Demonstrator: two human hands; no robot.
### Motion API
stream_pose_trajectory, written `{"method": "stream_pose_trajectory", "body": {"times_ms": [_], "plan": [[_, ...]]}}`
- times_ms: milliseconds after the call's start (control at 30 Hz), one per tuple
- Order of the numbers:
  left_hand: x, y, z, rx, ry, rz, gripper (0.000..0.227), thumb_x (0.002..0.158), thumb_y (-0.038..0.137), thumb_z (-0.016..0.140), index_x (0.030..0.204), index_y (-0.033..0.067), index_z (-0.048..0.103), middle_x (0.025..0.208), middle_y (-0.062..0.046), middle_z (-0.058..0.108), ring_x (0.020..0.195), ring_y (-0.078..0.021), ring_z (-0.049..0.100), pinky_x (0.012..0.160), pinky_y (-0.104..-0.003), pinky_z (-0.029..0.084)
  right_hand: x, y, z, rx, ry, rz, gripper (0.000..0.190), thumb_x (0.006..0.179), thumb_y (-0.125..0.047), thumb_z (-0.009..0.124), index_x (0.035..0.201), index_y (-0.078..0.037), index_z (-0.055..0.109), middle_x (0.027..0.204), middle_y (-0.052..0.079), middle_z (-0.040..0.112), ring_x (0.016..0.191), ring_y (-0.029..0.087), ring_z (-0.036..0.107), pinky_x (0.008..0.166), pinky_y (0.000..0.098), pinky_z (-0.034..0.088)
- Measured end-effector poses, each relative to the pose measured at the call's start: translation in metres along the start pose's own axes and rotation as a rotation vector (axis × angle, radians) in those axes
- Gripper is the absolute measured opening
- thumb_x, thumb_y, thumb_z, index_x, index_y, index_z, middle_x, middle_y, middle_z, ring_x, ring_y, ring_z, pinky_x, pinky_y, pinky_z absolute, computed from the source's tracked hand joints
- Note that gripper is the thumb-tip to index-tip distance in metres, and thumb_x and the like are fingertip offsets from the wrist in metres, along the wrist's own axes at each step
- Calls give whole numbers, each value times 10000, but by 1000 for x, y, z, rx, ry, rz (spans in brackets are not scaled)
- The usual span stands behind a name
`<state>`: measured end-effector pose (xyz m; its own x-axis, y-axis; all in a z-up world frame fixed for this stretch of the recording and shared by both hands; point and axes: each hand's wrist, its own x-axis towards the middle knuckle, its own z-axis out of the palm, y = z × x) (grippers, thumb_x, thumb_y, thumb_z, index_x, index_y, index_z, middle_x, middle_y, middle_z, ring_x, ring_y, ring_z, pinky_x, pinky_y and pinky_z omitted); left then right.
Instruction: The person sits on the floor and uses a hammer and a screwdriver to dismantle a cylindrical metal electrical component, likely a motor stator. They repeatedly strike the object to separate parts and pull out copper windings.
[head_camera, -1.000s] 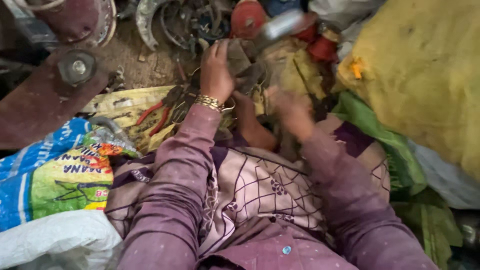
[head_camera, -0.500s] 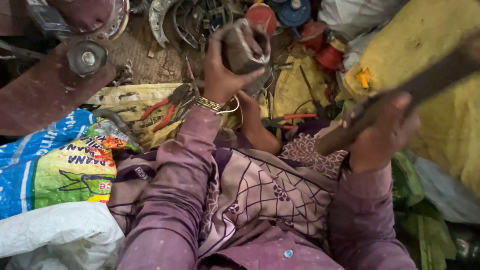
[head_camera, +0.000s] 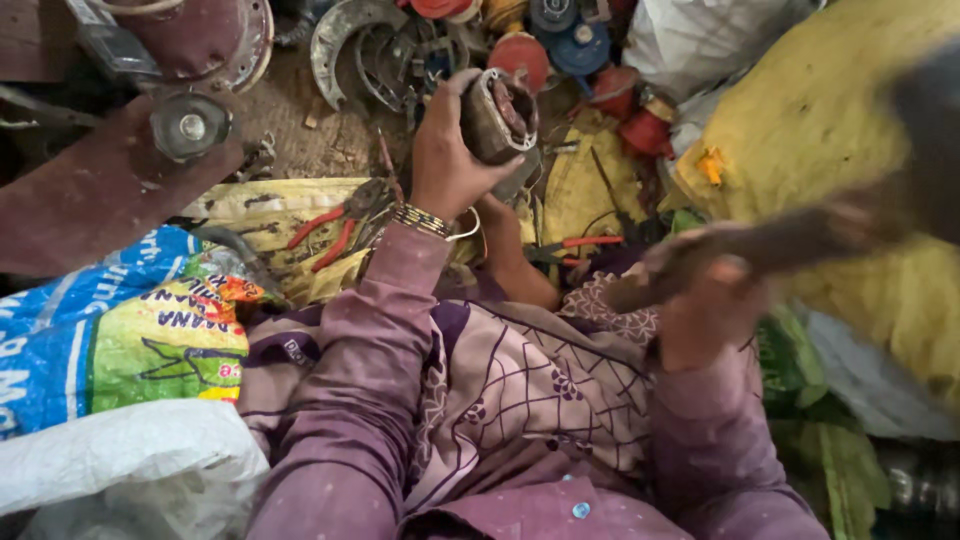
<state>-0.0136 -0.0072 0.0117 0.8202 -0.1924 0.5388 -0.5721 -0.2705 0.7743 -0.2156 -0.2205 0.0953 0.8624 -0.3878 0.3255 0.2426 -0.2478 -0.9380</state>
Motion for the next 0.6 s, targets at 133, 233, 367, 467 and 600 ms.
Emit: {"method": "stream_pose_trajectory", "body": {"times_ms": [133, 233, 367, 467, 600], "plan": [[-3, 5, -4, -139, -39, 122, 955, 695, 254, 1006, 1444, 83, 439, 1372, -160, 572, 1284, -348, 610, 1114, -430, 512, 3, 35, 28, -482, -171, 195, 327, 1005, -318, 703, 1018, 9, 710, 723, 68, 665, 628, 174, 622, 568, 344, 526], [-11, 13, 0, 39, -9, -27, 946, 590, 267, 1007, 1373, 83, 508, 1314, -172, 600, 1229, -374, 596, 1064, -449, 492, 0, 36, 37, -545, -250, 340, 324, 1013, -312, 707, 986, 10, 710, 723, 52, 679, 659, 124, 598, 575, 334, 508], [-4, 6, -7, 23, -27, 158, 943, 661, 260, 1003, 1413, 66, 468, 1344, -178, 572, 1270, -382, 572, 1103, -470, 460, 7, -1, 21, -265, -101, 496, 327, 1009, -328, 643, 929, -13, 685, 696, 47, 648, 555, 156, 609, 470, 345, 481], [-6, 3, -5, 67, -28, 95, 936, 677, 273, 1000, 1406, 65, 452, 1323, -178, 566, 1228, -387, 568, 1069, -478, 462, 8, -35, -11, -131, 41, 264, 332, 1099, -347, 570, 1013, -33, 632, 792, 60, 642, 636, 161, 627, 545, 328, 529], [1, 4, -7, 31, 16, 64, 882, 663, 217, 953, 1386, 79, 468, 1313, -166, 579, 1229, -383, 582, 1071, -464, 481, 15, -40, -7, 167, 143, 15, 326, 1095, -380, 565, 1086, -58, 611, 816, 67, 639, 664, 189, 640, 612, 360, 559]]}}
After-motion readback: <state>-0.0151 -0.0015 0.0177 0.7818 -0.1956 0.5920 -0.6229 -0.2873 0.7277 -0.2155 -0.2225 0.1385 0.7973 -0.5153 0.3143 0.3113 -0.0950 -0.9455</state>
